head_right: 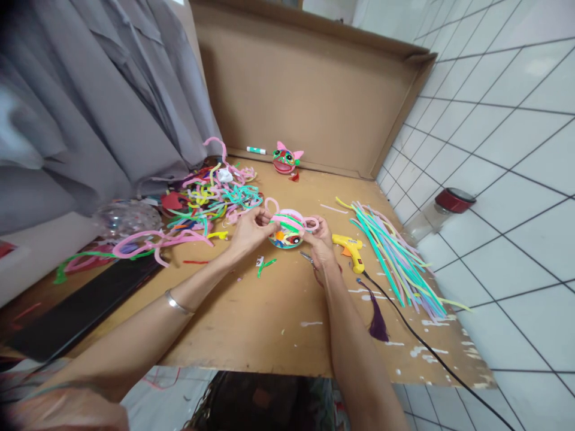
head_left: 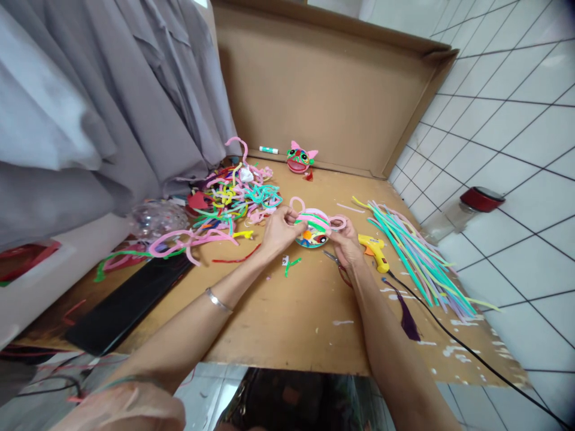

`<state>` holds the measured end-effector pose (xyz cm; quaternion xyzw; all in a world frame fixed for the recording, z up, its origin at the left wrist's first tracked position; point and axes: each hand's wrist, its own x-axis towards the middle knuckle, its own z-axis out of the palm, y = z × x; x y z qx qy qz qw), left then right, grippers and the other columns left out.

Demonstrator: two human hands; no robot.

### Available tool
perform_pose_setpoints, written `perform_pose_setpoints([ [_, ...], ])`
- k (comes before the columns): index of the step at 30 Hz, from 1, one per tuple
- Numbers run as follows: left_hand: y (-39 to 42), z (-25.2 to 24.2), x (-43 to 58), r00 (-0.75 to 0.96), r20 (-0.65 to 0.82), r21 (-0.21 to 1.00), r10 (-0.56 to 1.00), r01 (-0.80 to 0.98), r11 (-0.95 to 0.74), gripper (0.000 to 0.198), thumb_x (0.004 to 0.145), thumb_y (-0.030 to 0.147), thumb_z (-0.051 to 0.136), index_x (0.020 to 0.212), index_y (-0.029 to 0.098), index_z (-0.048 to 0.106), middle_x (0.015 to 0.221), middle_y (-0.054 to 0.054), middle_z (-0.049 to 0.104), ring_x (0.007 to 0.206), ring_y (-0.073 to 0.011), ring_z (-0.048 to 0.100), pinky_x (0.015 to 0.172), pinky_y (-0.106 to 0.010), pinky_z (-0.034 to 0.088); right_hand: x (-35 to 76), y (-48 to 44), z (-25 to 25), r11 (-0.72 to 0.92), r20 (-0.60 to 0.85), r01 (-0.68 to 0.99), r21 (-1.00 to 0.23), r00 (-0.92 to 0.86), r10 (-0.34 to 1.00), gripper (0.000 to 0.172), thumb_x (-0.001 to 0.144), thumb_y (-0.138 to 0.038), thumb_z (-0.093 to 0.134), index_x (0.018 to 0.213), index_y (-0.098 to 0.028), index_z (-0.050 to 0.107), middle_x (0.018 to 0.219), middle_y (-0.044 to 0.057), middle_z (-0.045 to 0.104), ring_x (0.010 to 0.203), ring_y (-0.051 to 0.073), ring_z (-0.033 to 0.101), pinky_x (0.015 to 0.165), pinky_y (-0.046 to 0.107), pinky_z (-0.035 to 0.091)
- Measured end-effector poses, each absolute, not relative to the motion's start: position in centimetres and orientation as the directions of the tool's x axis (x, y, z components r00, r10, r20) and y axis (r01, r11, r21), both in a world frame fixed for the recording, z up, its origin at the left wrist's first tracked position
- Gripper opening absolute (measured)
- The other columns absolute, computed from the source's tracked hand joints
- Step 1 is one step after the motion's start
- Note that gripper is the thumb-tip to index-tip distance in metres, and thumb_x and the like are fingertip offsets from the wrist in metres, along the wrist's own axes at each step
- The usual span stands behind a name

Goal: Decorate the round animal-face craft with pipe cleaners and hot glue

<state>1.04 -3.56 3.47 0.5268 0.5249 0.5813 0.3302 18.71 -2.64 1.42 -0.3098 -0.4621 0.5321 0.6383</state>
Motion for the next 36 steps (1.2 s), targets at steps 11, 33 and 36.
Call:
perform_pose_setpoints([
  [11,-4.0,3.7,1.2,-0.188,0.299,0.932,0.936,0.270,-0.243,0.027,0.063,0.032,0.078,0.075,0.018,0.058,0.065,0.002,0.057,0.059,-0.0127,0.052,0.056,-0.025,0.041,18.8,-2.4,1.1,0.240,0.245,-0.388,-0.890,0.037,0.969,0.049,0.049,-0.020,0.084,0.089,-0.026,0.057,0.087,-0.004,0.065,0.086,0.015,0.059,0.081,0.029,0.050],
  [33,-4.6,3.9,1.4,-0.167,0.432,0.817,0.886,0.490,-0.305,0.026,0.070,0.039,0.071,0.076,0.018,0.057,0.071,0.000,0.059,0.065,-0.0143,0.053,0.062,-0.027,0.042,19.2,-2.0,0.5,0.242,0.260,-0.356,-0.902,-0.001,0.966,0.039,0.051,-0.022,0.082,0.083,-0.025,0.061,0.089,-0.001,0.064,0.089,0.017,0.057,0.084,0.031,0.048],
  [36,-4.6,3.9,1.4,-0.161,0.424,0.819,0.891,0.488,-0.301,0.028,0.070,0.041,0.070,0.077,0.018,0.057,0.071,-0.001,0.059,0.065,-0.0148,0.054,0.062,-0.027,0.043,19.2,-2.0,0.4,0.232,0.248,-0.355,-0.906,-0.001,0.969,0.039,0.051,-0.023,0.083,0.083,-0.025,0.061,0.089,-0.001,0.064,0.089,0.017,0.057,0.083,0.031,0.048],
])
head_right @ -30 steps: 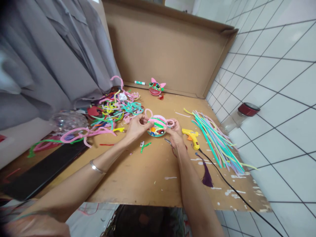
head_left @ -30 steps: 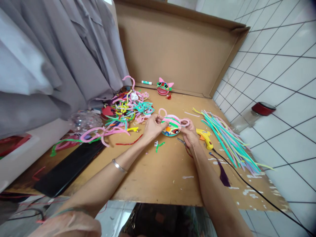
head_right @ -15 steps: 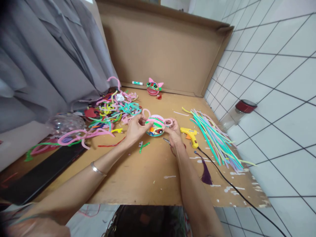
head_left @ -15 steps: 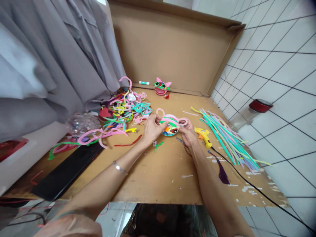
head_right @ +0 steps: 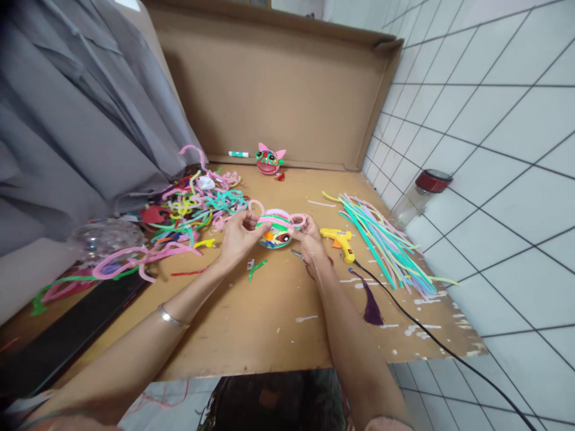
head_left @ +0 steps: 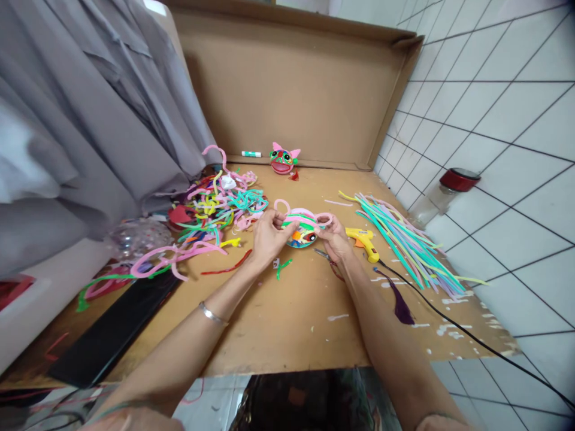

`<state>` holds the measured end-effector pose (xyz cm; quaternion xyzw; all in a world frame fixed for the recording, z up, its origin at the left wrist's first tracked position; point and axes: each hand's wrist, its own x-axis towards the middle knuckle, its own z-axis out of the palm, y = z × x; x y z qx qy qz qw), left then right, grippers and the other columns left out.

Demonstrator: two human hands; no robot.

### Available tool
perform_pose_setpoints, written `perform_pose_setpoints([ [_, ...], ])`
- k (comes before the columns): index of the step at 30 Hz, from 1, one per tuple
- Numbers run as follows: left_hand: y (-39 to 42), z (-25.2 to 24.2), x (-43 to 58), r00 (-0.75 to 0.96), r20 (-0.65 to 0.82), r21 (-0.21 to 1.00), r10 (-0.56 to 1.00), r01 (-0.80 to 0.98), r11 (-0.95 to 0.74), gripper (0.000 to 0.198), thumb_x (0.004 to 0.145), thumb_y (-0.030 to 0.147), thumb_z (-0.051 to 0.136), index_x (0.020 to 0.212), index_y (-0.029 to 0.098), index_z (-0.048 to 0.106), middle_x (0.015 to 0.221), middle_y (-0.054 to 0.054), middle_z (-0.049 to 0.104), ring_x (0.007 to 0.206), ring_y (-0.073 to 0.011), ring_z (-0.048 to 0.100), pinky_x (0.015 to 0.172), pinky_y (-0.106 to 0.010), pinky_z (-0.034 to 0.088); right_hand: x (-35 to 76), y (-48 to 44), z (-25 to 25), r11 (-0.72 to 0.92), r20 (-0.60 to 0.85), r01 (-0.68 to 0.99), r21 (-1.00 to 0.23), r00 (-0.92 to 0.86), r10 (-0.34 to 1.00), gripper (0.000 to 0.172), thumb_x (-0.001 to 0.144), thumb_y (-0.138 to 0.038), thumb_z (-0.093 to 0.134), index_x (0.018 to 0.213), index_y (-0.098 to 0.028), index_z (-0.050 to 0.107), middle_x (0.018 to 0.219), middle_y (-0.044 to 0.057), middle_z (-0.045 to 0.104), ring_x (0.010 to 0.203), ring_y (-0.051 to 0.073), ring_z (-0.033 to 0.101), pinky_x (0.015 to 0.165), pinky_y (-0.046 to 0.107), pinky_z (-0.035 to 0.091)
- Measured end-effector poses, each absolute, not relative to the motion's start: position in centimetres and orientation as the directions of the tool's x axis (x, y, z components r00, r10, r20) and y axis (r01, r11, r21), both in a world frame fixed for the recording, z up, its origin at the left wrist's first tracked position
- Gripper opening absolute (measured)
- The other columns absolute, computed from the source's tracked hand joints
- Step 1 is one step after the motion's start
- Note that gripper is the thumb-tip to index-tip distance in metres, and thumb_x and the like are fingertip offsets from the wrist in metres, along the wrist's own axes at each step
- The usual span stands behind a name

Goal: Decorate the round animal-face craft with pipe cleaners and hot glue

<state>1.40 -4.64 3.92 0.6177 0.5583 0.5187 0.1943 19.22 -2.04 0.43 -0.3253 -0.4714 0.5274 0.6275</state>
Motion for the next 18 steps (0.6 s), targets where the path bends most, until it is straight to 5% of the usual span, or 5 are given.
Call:
perform_pose_setpoints([
  [18,-4.18,3.70,0.99,-0.168,0.375,0.844,0.912,0.469,-0.260,0.033,0.069,0.046,0.069,0.078,0.018,0.055,0.072,-0.001,0.059,0.065,-0.0147,0.054,0.060,-0.027,0.043,18.76,-2.22,0.66,0.223,0.254,-0.376,-0.900,-0.034,0.967,0.036,0.056,-0.027,0.080,0.087,-0.025,0.063,0.094,0.000,0.065,0.093,0.017,0.057,0.089,0.029,0.046],
])
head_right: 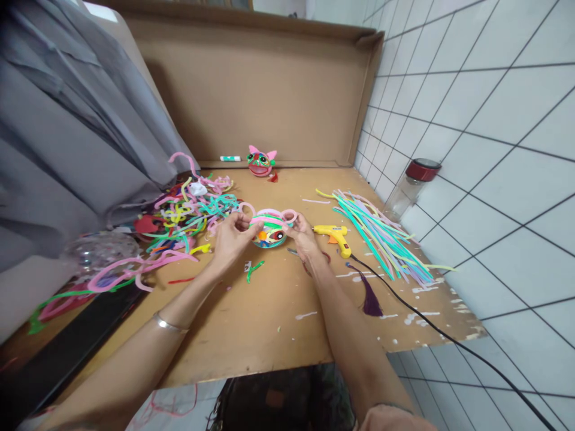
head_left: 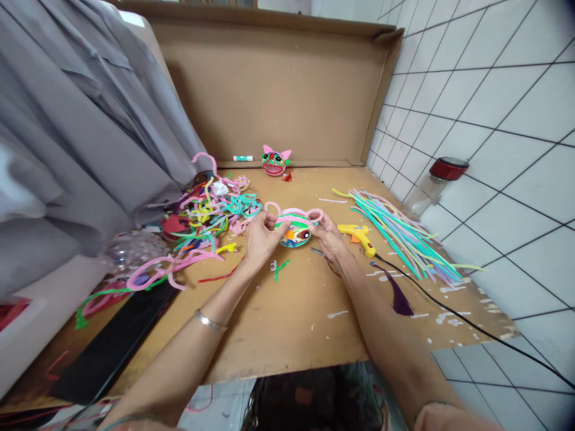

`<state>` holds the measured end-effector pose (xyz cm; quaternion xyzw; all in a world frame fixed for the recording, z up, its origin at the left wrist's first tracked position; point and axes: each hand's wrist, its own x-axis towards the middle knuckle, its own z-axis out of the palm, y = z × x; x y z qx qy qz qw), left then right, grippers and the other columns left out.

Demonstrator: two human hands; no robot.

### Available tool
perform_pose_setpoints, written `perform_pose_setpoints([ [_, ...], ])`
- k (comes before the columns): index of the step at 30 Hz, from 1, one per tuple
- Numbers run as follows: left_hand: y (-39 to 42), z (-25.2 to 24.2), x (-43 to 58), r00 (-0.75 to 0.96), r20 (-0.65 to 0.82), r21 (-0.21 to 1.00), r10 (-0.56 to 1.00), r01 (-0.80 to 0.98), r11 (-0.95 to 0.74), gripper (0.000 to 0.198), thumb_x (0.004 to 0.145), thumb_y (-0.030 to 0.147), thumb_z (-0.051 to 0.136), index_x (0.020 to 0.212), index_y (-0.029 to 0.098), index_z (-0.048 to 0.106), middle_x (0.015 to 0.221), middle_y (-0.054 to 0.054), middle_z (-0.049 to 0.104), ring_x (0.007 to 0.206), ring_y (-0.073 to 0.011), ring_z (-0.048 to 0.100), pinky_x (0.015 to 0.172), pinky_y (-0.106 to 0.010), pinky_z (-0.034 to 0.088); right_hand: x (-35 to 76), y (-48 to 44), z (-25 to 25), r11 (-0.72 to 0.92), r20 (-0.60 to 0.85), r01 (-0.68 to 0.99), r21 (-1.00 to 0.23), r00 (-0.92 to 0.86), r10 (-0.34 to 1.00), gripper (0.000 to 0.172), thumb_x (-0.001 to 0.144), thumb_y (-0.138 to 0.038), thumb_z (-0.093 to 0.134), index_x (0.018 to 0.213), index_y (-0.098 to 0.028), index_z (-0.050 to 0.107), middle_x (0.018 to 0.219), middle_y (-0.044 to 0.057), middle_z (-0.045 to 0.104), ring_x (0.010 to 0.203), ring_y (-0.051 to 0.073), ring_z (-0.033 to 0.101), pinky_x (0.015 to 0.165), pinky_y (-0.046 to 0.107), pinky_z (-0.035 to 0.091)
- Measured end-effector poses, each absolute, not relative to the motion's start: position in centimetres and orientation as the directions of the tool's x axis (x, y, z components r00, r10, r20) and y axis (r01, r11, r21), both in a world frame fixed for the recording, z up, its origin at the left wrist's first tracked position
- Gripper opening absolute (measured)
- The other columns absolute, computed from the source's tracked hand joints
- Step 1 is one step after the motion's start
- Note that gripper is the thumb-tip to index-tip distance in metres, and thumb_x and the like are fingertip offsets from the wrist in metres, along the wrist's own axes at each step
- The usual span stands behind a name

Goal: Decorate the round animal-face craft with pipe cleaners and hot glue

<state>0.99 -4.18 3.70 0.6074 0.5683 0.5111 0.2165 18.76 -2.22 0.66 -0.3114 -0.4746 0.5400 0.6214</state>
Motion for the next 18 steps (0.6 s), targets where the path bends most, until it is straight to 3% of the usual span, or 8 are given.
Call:
perform_pose_setpoints([
  [11,-4.0,3.5,0.9,-0.161,0.391,0.833,0.906,0.480,-0.274,0.032,0.069,0.046,0.070,0.077,0.019,0.054,0.071,-0.001,0.058,0.064,-0.0147,0.053,0.058,-0.026,0.042,18.6,-2.7,1.4,0.212,0.253,-0.402,-0.891,-0.051,0.966,0.030,0.057,-0.026,0.075,0.084,-0.025,0.062,0.092,0.000,0.065,0.092,0.019,0.058,0.086,0.031,0.049],
  [18,-4.6,3.6,1.3,-0.129,0.437,0.794,0.890,0.520,-0.315,0.030,0.072,0.045,0.068,0.079,0.019,0.055,0.071,-0.001,0.058,0.065,-0.0154,0.053,0.060,-0.027,0.042,17.6,-2.7,1.0,0.260,0.251,-0.331,-0.907,0.069,0.965,0.046,0.051,-0.033,0.086,0.087,-0.025,0.057,0.087,-0.003,0.058,0.085,0.015,0.055,0.079,0.027,0.047],
])
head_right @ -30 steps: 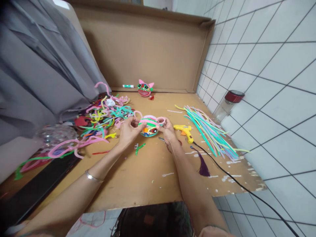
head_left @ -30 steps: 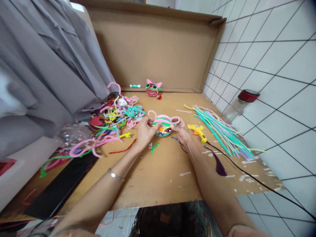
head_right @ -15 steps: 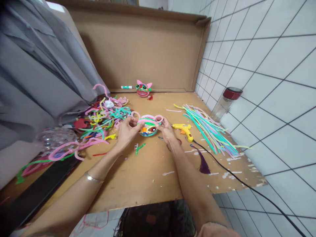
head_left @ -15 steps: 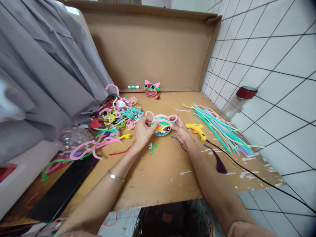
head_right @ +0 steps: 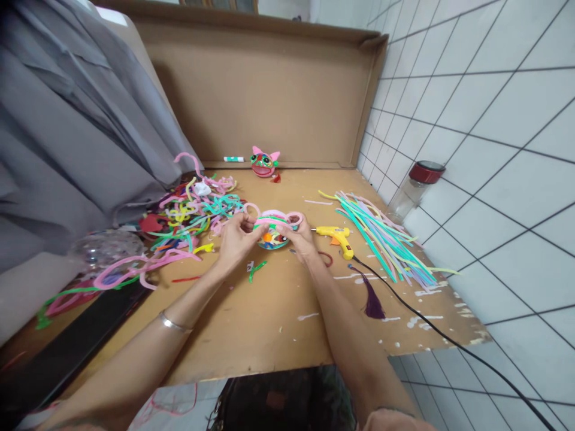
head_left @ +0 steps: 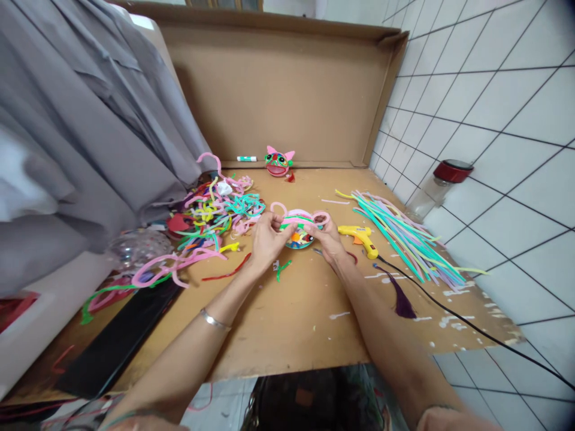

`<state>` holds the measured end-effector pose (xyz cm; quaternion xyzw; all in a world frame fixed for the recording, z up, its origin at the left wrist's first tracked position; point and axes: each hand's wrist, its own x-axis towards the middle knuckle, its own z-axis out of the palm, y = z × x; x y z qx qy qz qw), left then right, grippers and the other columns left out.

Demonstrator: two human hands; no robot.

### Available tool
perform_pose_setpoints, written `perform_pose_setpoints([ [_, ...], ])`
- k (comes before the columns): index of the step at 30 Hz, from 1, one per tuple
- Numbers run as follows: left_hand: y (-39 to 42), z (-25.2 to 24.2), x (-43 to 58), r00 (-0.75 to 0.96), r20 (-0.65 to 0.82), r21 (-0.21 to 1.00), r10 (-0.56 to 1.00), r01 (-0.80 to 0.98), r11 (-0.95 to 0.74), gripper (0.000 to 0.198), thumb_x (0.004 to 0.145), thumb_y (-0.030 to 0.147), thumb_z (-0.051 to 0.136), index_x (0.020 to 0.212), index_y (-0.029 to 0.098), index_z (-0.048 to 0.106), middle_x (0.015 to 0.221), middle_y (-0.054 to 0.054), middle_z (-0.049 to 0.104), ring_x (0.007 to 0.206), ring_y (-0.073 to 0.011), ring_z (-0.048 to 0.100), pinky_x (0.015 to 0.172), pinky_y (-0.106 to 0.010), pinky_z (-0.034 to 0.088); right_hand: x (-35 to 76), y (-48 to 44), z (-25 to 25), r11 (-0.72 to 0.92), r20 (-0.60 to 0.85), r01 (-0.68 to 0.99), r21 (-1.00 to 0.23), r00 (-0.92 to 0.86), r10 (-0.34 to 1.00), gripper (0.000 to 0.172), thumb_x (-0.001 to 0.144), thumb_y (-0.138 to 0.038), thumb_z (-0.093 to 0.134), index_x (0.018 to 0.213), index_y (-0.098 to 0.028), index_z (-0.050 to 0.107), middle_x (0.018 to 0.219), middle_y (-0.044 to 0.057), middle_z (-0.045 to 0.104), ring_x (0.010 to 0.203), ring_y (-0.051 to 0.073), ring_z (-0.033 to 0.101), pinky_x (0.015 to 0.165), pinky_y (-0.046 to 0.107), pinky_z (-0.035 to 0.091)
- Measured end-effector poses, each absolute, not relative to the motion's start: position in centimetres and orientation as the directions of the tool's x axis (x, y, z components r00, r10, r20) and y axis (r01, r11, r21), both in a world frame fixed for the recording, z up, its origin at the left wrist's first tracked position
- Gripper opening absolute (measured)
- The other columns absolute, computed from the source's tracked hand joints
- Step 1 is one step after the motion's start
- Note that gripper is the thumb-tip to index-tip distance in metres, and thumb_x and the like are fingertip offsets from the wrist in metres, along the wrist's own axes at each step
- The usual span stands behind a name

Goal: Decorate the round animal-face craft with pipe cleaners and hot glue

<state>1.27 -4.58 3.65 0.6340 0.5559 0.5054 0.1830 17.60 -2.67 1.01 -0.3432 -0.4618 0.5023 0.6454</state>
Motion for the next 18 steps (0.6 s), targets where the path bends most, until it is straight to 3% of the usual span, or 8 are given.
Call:
perform_pose_setpoints([
  [8,-4.65,3.82,1.80,-0.135,0.461,0.769,0.877,0.553,-0.320,0.027,0.070,0.041,0.070,0.078,0.019,0.056,0.072,-0.001,0.058,0.067,-0.0156,0.053,0.063,-0.028,0.041,17.37,-2.75,0.92,0.263,0.239,-0.321,-0.910,0.111,0.965,0.049,0.050,-0.032,0.087,0.086,-0.024,0.055,0.082,-0.005,0.058,0.075,0.012,0.053,0.070,0.026,0.045],
  [18,-4.15,3.24,1.01,-0.075,0.427,0.836,0.901,0.413,-0.361,0.026,0.075,0.042,0.070,0.078,0.018,0.061,0.071,-0.002,0.062,0.065,-0.0153,0.058,0.060,-0.027,0.046,17.67,-2.54,0.85,0.267,0.237,-0.320,-0.909,0.131,0.963,0.048,0.048,-0.028,0.087,0.083,-0.024,0.055,0.082,-0.004,0.059,0.077,0.014,0.055,0.073,0.028,0.047],
])
